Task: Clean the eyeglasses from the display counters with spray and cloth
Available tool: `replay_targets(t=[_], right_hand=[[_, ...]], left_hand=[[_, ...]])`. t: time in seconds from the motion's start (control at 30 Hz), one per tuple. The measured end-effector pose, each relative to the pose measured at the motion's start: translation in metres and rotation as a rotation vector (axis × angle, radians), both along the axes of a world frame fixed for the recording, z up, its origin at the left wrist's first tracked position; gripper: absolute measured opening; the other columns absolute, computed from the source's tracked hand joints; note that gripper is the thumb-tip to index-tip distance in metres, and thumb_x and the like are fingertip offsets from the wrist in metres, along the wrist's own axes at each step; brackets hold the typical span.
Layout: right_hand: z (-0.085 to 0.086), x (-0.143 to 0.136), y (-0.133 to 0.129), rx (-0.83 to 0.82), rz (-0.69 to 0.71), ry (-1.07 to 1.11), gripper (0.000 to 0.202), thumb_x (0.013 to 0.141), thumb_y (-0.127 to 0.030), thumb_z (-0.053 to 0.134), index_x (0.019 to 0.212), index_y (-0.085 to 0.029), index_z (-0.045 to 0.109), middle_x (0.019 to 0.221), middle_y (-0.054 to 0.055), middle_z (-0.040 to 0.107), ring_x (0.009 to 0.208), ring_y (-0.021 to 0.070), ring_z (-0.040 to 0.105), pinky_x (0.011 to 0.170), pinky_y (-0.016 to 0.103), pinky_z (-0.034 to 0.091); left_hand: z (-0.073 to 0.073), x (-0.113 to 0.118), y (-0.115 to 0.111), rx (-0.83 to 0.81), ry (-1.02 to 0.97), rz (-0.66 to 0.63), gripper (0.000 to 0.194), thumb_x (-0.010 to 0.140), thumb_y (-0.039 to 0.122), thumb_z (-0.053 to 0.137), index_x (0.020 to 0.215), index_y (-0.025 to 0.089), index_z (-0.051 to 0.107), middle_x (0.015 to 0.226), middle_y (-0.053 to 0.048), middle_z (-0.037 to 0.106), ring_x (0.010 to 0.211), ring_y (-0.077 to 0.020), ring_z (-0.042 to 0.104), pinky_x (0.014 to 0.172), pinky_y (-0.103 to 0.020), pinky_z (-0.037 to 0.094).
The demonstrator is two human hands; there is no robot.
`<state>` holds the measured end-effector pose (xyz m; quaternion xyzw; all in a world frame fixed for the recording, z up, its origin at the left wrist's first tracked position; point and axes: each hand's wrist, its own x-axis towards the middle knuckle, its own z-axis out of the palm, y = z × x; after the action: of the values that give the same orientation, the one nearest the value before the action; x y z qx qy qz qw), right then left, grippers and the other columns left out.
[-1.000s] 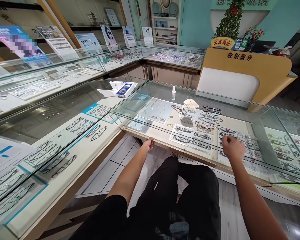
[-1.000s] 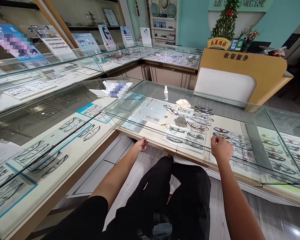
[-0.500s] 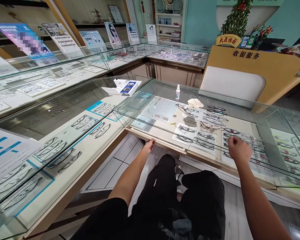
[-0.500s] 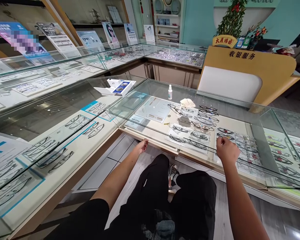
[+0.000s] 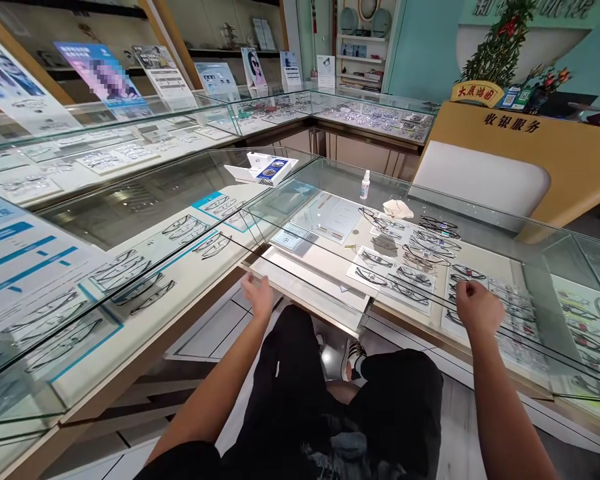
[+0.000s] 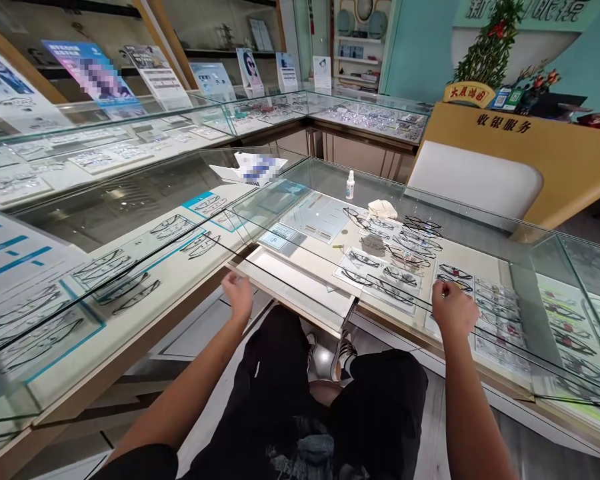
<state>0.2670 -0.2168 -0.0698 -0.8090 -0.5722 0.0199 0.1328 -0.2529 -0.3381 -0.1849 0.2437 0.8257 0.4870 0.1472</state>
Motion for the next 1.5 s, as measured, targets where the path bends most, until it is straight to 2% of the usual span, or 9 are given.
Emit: replay_targets(t=[0.07, 0.17, 0.23, 0.73, 0.83, 0.97, 1.13, 1.3, 1.5], right_hand=[[0.001, 0.001, -0.001, 0.002, 0.018, -0.001, 0.05, 0.102, -0.054, 0.04, 0.088, -0.022, 0.076, 0.075, 0.013, 0.068, 0.069, 0.0256, 0.056, 0.062, 0.034, 0.027], [0.002, 0.002, -0.001, -0.003, 0.039, 0.009, 0.049, 0.102, -0.054, 0.041, 0.085, -0.023, 0.076, 0.076, 0.013, 0.069, 0.07, 0.0271, 0.058, 0.061, 0.034, 0.029], [0.002, 0.004, -0.001, -0.011, 0.036, 0.022, 0.049, 0.101, -0.054, 0.04, 0.084, -0.024, 0.074, 0.076, 0.013, 0.069, 0.07, 0.0279, 0.058, 0.061, 0.035, 0.029], [-0.001, 0.007, 0.002, 0.049, -0.024, 0.099, 0.04, 0.098, -0.051, 0.047, 0.082, -0.025, 0.073, 0.073, 0.012, 0.067, 0.068, 0.0281, 0.054, 0.061, 0.036, 0.031], [0.018, -0.022, 0.006, 0.206, 0.041, 0.197, 0.038, 0.097, -0.051, 0.051, 0.091, -0.023, 0.075, 0.075, 0.008, 0.069, 0.066, 0.0239, 0.053, 0.062, 0.035, 0.033], [0.055, -0.094, 0.041, 0.339, 0.472, 0.255, 0.034, 0.096, -0.045, 0.054, 0.096, -0.02, 0.078, 0.09, 0.008, 0.074, 0.083, 0.023, 0.062, 0.075, 0.033, 0.041], [0.076, -0.192, 0.117, 0.161, 0.675, 0.144, 0.037, 0.099, -0.041, 0.054, 0.109, -0.02, 0.082, 0.116, 0.012, 0.074, 0.114, 0.0294, 0.059, 0.089, 0.035, 0.043], [0.06, -0.241, 0.162, -0.046, 0.559, 0.051, 0.028, 0.096, -0.031, 0.061, 0.109, -0.02, 0.083, 0.125, 0.014, 0.072, 0.117, 0.0283, 0.059, 0.09, 0.034, 0.044], [0.061, -0.251, 0.168, -0.083, 0.489, 0.086, 0.023, 0.088, -0.027, 0.064, 0.1, -0.018, 0.082, 0.103, 0.012, 0.078, 0.099, 0.0253, 0.066, 0.08, 0.032, 0.045]], left_hand=[[0.025, -0.006, -0.006, 0.105, 0.261, -0.025, 0.053, 0.103, 0.039, 0.049, 0.154, 0.027, 0.042, 0.163, -0.015, 0.04, 0.155, -0.0331, 0.032, 0.13, -0.055, 0.022], [0.056, -0.013, -0.009, 0.106, 0.553, -0.328, 0.029, 0.1, 0.041, 0.052, 0.119, 0.027, 0.069, 0.144, -0.012, 0.062, 0.146, -0.0371, 0.043, 0.126, -0.057, 0.024], [0.067, -0.016, -0.01, 0.001, 0.585, -0.473, 0.029, 0.102, 0.045, 0.048, 0.1, 0.026, 0.071, 0.125, -0.012, 0.071, 0.141, -0.0376, 0.048, 0.124, -0.057, 0.025], [0.103, -0.054, -0.046, -0.283, 0.579, -0.649, 0.041, 0.1, 0.054, 0.045, 0.087, 0.027, 0.073, 0.104, -0.008, 0.078, 0.111, -0.0323, 0.066, 0.119, -0.054, 0.03], [0.114, -0.091, -0.044, -0.284, 0.575, -0.66, 0.04, 0.097, 0.058, 0.049, 0.099, 0.028, 0.075, 0.113, -0.009, 0.078, 0.112, -0.0331, 0.067, 0.116, -0.048, 0.039], [0.128, -0.167, -0.036, -0.378, 0.773, -0.422, 0.063, 0.093, 0.064, 0.05, 0.133, 0.018, 0.068, 0.144, -0.018, 0.065, 0.136, -0.038, 0.054, 0.121, -0.052, 0.035], [0.131, -0.247, -0.028, -0.693, 0.735, -0.248, 0.094, 0.094, 0.073, 0.049, 0.16, 0.006, 0.041, 0.17, -0.027, 0.035, 0.152, -0.0422, 0.035, 0.122, -0.061, 0.03], [0.128, -0.268, -0.015, -0.79, 0.678, -0.262, 0.099, 0.092, 0.08, 0.047, 0.163, 0.011, 0.036, 0.169, -0.024, 0.038, 0.15, -0.0488, 0.036, 0.118, -0.068, 0.03], [0.118, -0.278, -0.005, -0.689, 0.794, -0.318, 0.102, 0.089, 0.079, 0.055, 0.151, -0.002, 0.045, 0.161, -0.032, 0.044, 0.146, -0.0487, 0.037, 0.122, -0.063, 0.027]])
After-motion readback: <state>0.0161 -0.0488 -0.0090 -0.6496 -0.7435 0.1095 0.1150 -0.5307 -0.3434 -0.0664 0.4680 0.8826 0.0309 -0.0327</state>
